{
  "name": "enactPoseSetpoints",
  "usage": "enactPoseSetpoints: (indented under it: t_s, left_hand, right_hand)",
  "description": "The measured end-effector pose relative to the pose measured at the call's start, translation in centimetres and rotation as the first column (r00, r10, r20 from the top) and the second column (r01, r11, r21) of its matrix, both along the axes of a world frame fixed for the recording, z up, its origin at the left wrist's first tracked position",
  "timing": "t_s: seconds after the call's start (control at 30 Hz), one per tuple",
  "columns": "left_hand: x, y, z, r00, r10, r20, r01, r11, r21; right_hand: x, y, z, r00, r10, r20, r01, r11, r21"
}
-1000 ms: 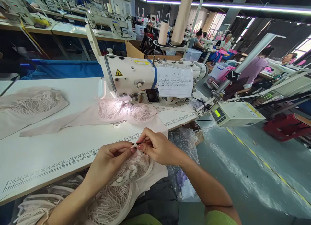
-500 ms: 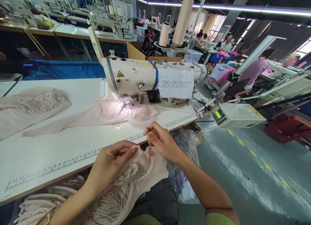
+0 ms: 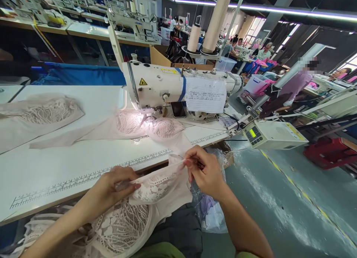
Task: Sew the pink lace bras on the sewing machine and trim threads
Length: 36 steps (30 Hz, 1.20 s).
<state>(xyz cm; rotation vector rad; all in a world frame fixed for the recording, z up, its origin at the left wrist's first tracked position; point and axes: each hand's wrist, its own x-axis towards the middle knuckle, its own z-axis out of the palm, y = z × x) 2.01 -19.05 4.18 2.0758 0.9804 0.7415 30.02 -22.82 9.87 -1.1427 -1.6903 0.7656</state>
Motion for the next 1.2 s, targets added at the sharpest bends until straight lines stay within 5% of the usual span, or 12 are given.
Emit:
enactPoseSetpoints:
  t_s: [0.2,0.43,0.67,0.83,1.03,1.2]
  left_hand:
    - [-0.9,-1.5,-1.4,0.980,0.149,0.134,-0.137,0.986,-0.095]
    - [-0.6,-3.4,-0.7,0.816,0.434,0.383,-0.378,0.901,-0.214]
    - [-0.5,-4.1,-0.9,0.783,0.452,0.427,-0.434,0.889,-0.144]
    - [-0.5,-4.4,-1.4,0.753,0.490,0.440,-0.469,0.868,-0.163]
    - [-0.3,-4.6,-1.4,0.655,0.676,0.338,-0.602,0.737,-0.307]
    - [-0.2,-4.1,-0.8,0.678,0.684,0.268,-0.614,0.728,-0.305]
  right_hand:
    - [0.0,-0.9,-1.5,0.982,-0.046,-0.184,0.043,0.999,-0.022]
    - [1.0,-0.2,-2.9,0.960,-0.055,-0.275,0.038,0.997,-0.068]
    - [1.7,0.8,-4.1,0.969,-0.062,-0.237,0.043,0.995,-0.085]
    - [1.5,1.1,-3.9,0.981,-0.096,-0.171,0.059,0.976,-0.211]
    - [0.8,1.4,-4.0,0.991,-0.130,-0.028,0.117,0.952,-0.282]
    - [0.7,1.5,-3.5,0.985,-0.161,-0.068,0.129,0.934,-0.334]
